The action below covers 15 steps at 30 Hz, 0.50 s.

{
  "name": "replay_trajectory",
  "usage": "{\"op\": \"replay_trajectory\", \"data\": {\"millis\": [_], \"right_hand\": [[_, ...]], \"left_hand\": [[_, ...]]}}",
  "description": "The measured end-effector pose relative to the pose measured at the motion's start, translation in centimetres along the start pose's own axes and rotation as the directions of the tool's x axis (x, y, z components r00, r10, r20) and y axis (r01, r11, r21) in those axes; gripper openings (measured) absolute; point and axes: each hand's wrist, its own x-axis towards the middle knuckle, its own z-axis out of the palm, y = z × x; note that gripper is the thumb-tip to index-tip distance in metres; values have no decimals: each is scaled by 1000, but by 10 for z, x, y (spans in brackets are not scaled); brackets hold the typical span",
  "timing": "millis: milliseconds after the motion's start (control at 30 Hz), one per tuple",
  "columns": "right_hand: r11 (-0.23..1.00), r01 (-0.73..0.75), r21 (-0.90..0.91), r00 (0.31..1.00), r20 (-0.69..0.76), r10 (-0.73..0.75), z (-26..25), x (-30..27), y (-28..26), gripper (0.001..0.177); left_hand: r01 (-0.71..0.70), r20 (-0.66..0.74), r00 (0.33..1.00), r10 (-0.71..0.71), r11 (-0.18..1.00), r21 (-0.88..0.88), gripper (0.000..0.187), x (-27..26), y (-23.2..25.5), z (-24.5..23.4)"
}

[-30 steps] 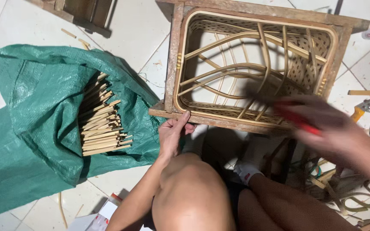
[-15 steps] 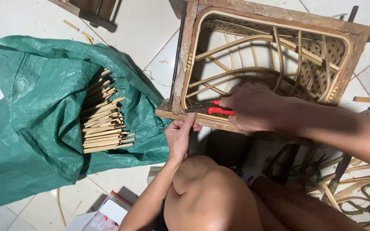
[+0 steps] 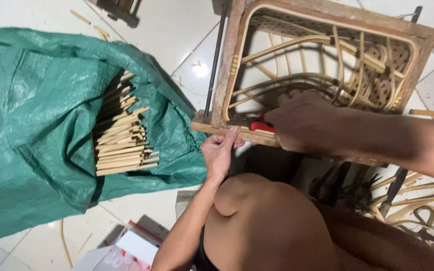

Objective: The person weaves thin wooden strips into a rectangular basket frame using a hammer and pliers. They repeatedly insert strips, tap them into place, and trim excess material while seated on the floor.

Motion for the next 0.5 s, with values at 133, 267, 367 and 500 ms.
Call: {"op": "replay_trajectory", "data": {"millis": [133,267,367,500], "right_hand": [[990,-35,135,998,-53,42,4,-4,10,51],[910,-33,414,999,-24,47,6,-2,19,34],[850,-101,516,995,40,94,11,1,15,28],[894,-75,442,996,-6,87,5,1,3,31]], "left_hand": [[54,4,999,-54,997,-61,32,-1,8,1],[136,12,991,-136,987,-87,35,-3,23,-6],[68,-60,995,-75,991,-114,43,-5,29,-5],[-9,-130,991,8,1000,-7,41,0,31,5]]}}
